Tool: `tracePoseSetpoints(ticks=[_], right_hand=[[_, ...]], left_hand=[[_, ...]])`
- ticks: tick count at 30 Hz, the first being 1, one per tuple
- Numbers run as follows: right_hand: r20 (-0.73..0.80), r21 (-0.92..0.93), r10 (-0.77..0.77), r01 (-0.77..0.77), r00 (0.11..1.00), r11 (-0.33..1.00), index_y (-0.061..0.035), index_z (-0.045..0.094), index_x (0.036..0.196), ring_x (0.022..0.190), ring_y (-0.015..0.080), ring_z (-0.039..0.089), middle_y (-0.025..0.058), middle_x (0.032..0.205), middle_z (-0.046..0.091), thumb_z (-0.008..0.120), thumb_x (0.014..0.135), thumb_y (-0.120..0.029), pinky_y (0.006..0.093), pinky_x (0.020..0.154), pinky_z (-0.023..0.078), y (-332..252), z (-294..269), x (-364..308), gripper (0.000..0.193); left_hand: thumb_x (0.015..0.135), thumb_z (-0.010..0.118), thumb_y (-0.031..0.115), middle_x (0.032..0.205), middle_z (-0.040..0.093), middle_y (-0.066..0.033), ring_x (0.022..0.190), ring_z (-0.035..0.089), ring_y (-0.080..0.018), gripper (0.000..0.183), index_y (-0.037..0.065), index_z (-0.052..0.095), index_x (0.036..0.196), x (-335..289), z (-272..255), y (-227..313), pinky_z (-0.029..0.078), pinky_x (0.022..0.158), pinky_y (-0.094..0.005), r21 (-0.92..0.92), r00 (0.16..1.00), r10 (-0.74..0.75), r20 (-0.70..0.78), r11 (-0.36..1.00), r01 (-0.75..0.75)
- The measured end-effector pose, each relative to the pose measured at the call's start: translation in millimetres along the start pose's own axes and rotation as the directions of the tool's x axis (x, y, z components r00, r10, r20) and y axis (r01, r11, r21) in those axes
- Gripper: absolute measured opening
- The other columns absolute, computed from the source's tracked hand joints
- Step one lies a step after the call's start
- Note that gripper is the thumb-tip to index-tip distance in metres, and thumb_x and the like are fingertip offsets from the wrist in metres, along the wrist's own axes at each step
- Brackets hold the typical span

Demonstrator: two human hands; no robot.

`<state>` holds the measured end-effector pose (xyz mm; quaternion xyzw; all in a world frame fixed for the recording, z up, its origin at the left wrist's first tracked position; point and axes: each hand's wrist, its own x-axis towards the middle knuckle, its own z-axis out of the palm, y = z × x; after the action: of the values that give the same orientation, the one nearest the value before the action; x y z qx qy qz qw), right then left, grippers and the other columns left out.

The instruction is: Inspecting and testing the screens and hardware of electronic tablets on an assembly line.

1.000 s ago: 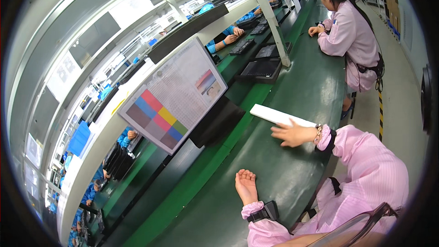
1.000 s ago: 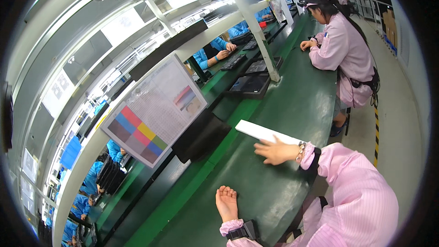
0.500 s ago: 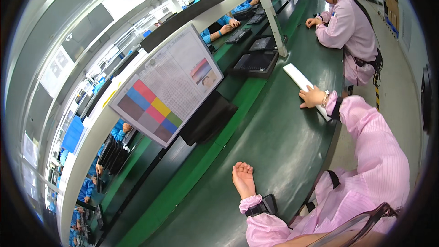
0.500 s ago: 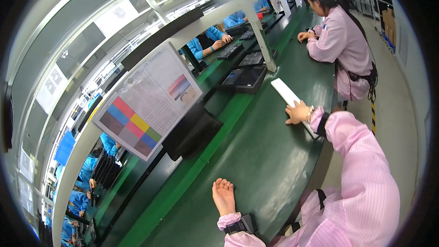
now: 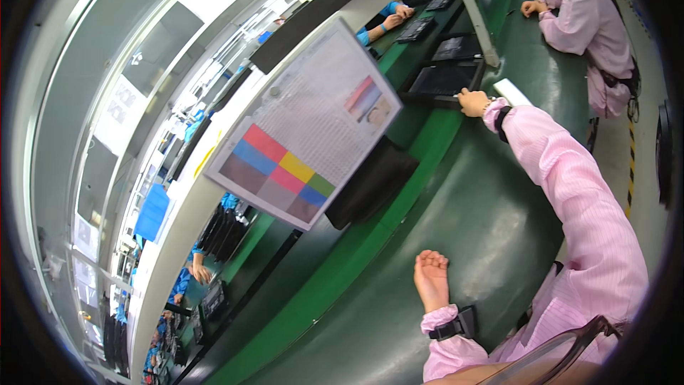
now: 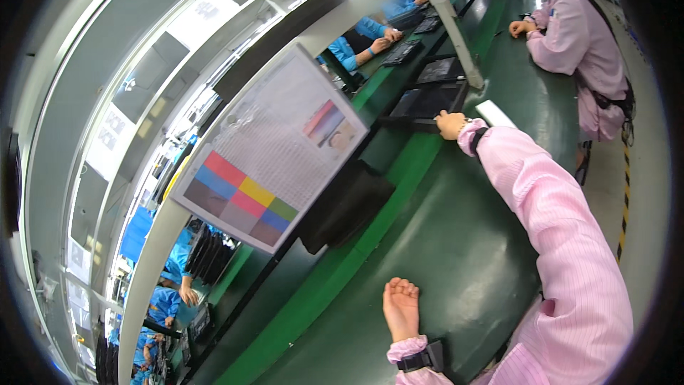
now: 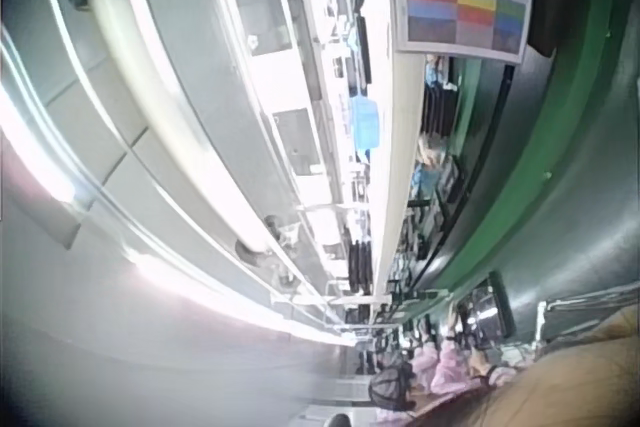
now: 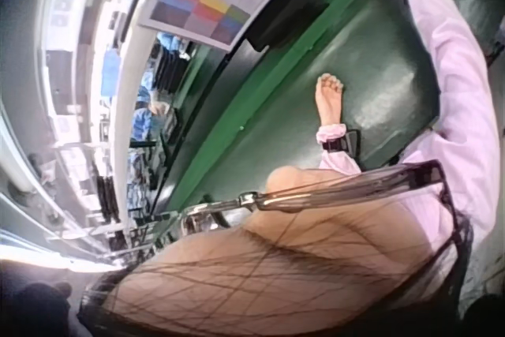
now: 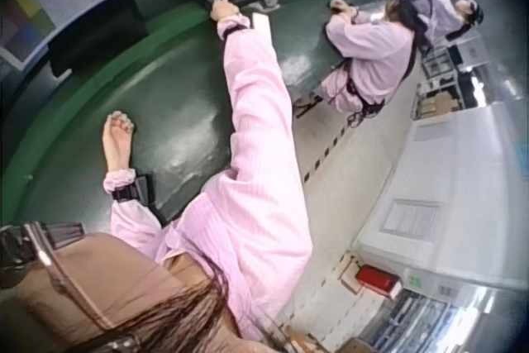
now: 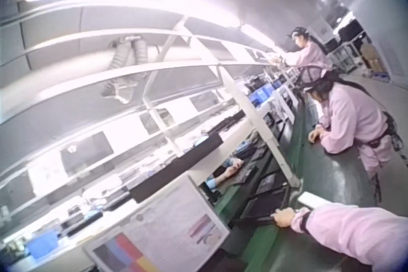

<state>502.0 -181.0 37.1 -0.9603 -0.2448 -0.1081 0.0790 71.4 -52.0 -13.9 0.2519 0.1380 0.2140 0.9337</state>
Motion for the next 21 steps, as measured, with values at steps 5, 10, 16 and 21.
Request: tracePoseSetpoints(ticks=[5,10,16,21], right_hand=[[-0.156,0.085,-0.008,0.021,0.988,0.996,-0.0014,0.056,0.102,0.09,0.0332,0.061,0.0148,0.106,0.051,0.07,0.069,-0.011,0.0435,0.072,0.052,5.5,32.8,5.5,0.038],[-0.286,0.045,-0.111,0.129,0.952,0.991,0.0052,0.057,0.092,0.083,0.0358,0.058,0.0185,0.102,0.048,0.07,0.064,-0.005,0.0432,0.072,0.051,-14.2,36.5,1.8,0.033],[-0.294,0.162,-0.283,0.339,0.913,0.927,0.0079,0.057,0.087,0.079,0.0362,0.057,0.0216,0.098,0.047,0.072,0.067,-0.013,0.0433,0.069,0.05,-70.0,19.7,-25.8,0.033],[-0.259,0.32,-0.415,0.482,0.873,0.815,0.011,0.054,0.087,0.081,0.0372,0.057,0.0228,0.098,0.046,0.072,0.068,-0.012,0.043,0.07,0.051,-130.5,4.0,-74.4,0.034]], left_hand=[[0.096,0.042,0.024,0.084,0.054,-0.0077,0.077,0.049,-0.0176,0.024,0.003,0.052,0.095,1.3,0.7,-4.0,0.042,0.074,-0.0318,-0.002,1.0,-0.027,0.009,1.0,0.027],[0.096,0.042,0.024,0.084,0.054,-0.0078,0.078,0.05,-0.0179,0.023,0.003,0.052,0.095,-4.6,2.6,0.0,0.042,0.075,-0.032,0.009,1.0,-0.016,0.016,1.0,0.016],[0.095,0.042,0.023,0.085,0.054,-0.0079,0.078,0.049,-0.018,0.022,0.003,0.052,0.095,-2.1,3.1,0.4,0.042,0.075,-0.032,0.029,1.0,-0.011,0.011,1.0,0.011],[0.096,0.041,0.023,0.085,0.054,-0.0078,0.077,0.049,-0.0178,0.022,0.003,0.052,0.095,-2.7,0.4,0.1,0.042,0.074,-0.0315,0.014,1.0,0.014,0.013,1.0,-0.014]])
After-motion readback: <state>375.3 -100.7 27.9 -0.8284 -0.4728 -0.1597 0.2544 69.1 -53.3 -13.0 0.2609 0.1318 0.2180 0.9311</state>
